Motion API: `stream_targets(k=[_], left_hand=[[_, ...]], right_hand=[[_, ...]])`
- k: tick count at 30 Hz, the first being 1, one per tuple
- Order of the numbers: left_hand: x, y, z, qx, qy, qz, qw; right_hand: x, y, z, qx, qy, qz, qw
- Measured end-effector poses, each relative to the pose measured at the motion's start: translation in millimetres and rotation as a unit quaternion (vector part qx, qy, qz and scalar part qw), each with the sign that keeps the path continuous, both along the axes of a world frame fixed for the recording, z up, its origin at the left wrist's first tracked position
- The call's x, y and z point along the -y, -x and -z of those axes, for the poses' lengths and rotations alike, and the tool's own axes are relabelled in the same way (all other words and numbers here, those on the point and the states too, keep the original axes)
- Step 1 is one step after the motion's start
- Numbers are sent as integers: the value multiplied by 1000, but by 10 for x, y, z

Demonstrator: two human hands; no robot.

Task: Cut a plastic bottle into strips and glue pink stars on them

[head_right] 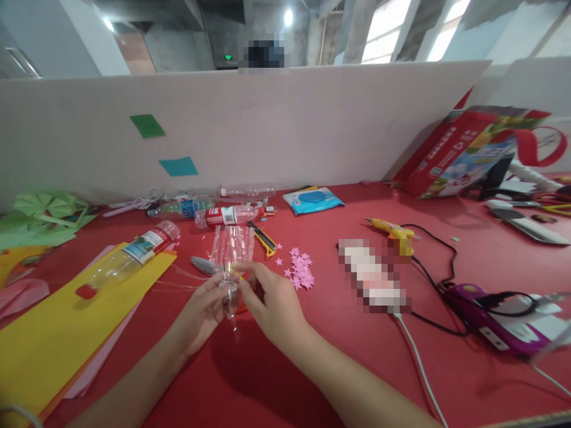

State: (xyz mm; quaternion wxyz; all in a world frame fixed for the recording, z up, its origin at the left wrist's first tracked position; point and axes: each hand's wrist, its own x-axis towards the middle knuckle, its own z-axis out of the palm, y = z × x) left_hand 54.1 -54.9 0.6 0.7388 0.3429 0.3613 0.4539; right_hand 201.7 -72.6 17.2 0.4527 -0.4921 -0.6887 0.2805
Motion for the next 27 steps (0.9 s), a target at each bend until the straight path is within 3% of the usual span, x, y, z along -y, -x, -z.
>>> stream_targets(k=[4, 12, 20, 27], left_hand=[[-2, -6, 6, -9, -9, 7, 1000], [-1, 3, 20, -4, -11, 18, 1000], [11, -8, 11, -18, -10, 25, 999], [10, -7, 10, -22, -14, 39, 999]], right_hand=[[-3, 8, 3, -41, 41, -2, 998], [10, 5, -19, -53, 39, -21, 998], [16, 41, -76, -198, 159, -73, 964], [18, 29, -35, -112, 82, -28, 990]])
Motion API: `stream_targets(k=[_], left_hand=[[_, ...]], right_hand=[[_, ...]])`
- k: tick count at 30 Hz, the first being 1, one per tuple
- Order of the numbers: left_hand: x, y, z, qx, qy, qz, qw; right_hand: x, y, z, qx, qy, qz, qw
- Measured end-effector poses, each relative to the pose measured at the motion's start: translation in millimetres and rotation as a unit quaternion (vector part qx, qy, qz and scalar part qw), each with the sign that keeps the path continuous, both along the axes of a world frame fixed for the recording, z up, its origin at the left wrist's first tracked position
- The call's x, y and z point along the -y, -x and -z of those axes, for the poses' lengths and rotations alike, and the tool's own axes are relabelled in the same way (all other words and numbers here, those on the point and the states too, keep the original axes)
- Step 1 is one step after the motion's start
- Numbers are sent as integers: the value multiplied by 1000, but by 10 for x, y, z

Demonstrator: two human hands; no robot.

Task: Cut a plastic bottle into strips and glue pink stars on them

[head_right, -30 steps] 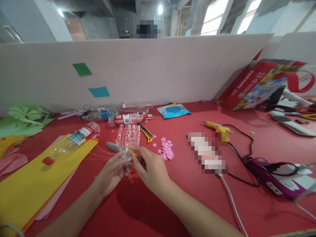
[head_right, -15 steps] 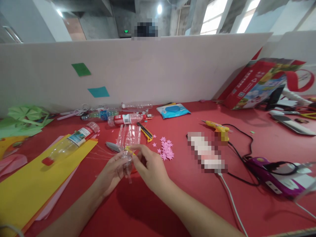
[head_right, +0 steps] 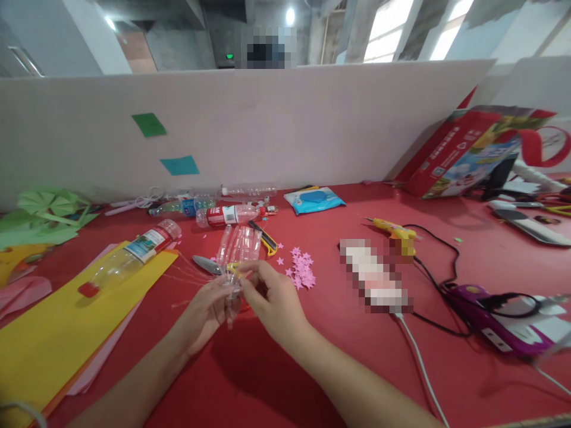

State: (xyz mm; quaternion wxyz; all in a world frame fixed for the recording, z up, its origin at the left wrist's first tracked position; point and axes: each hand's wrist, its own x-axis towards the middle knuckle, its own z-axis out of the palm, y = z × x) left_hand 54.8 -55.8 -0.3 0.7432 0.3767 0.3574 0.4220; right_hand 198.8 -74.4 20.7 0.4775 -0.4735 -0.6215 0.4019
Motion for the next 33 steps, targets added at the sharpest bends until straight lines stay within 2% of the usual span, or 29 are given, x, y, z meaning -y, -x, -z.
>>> stream_targets(k=[10, 20, 25, 33], left_hand=[[10, -5, -22, -14, -5, 4, 1000], [-1, 2, 23, -21, -8, 7, 1000], [0, 0, 48, -22, -15, 31, 999], [-15, 29, 34, -4, 19, 37, 999]], right_hand=[[-13, -14, 8, 52, -16, 46, 997], [-34, -6, 52, 69, -5, 27, 997], [-40, -8, 57, 74, -1, 13, 997], [-27, -14, 34, 65, -28, 8, 997]])
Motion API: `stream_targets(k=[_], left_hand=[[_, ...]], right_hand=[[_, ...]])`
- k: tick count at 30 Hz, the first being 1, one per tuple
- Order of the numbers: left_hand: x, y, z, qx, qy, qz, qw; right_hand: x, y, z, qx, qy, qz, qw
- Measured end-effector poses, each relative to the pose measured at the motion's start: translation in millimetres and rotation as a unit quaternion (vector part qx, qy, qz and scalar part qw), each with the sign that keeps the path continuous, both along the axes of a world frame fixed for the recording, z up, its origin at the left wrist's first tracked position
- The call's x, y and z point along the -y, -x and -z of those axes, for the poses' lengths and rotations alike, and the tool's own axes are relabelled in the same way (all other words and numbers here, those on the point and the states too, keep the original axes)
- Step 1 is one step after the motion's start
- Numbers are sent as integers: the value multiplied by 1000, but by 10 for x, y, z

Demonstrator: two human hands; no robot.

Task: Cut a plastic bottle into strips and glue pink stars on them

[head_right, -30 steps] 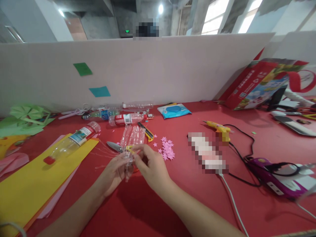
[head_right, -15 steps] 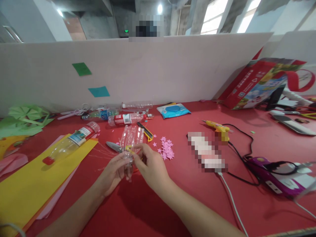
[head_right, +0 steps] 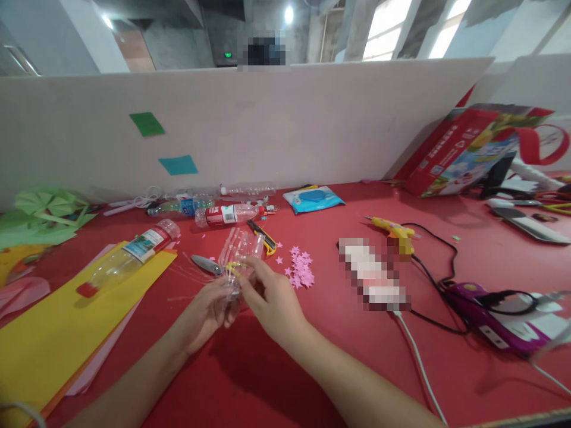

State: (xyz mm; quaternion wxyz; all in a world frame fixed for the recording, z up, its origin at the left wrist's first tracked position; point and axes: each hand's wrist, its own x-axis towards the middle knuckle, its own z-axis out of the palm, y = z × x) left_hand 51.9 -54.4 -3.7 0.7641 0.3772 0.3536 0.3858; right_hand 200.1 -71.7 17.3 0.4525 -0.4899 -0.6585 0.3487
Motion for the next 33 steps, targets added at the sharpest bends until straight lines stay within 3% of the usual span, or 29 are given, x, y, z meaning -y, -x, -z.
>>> stream_targets(k=[9, 24, 33], left_hand=[[-6, 9, 31, 24, 12, 11, 1000], [20, -36, 1, 42, -6, -30, 999], [37, -53, 7, 22, -29, -22, 999]], right_hand=[[19, -14, -28, -36, -16, 26, 999], [31, 12, 12, 50, -30, -3, 998], [26, 24, 101, 103, -113, -26, 988]])
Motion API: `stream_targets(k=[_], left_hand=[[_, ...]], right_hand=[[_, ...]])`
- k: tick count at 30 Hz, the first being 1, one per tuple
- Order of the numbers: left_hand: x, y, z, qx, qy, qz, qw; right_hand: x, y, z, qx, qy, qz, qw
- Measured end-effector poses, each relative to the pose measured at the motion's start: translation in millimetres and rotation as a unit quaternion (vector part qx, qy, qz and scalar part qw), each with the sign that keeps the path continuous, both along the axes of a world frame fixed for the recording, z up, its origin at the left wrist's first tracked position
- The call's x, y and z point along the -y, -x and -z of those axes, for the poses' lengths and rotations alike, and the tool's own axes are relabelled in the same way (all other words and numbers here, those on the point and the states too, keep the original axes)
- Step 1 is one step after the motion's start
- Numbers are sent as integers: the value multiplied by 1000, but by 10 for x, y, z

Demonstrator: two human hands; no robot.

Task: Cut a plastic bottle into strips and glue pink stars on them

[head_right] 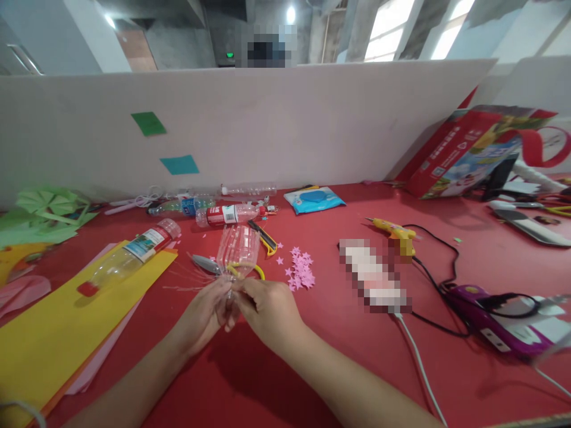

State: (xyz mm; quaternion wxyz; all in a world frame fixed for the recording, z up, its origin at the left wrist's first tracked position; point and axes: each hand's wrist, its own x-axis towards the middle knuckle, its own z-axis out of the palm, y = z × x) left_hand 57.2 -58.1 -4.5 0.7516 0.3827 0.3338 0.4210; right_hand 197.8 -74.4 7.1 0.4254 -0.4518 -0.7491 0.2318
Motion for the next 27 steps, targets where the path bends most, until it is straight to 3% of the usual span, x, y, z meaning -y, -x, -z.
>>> stream_targets(k=[5, 14, 21, 27], left_hand=[[-18, 31, -40, 12, -8, -33, 999], [-29, 55, -24, 62, 26, -55, 996], [-21, 26, -85, 5, 23, -30, 999], [-45, 31, 8, -23, -18, -29, 999]], right_hand=[[18, -9, -29, -21, -21, -24, 999], [60, 14, -33, 25, -78, -2, 997], [33, -45, -110, -7, -27, 67, 997], [11, -28, -98, -28, 32, 94, 995]])
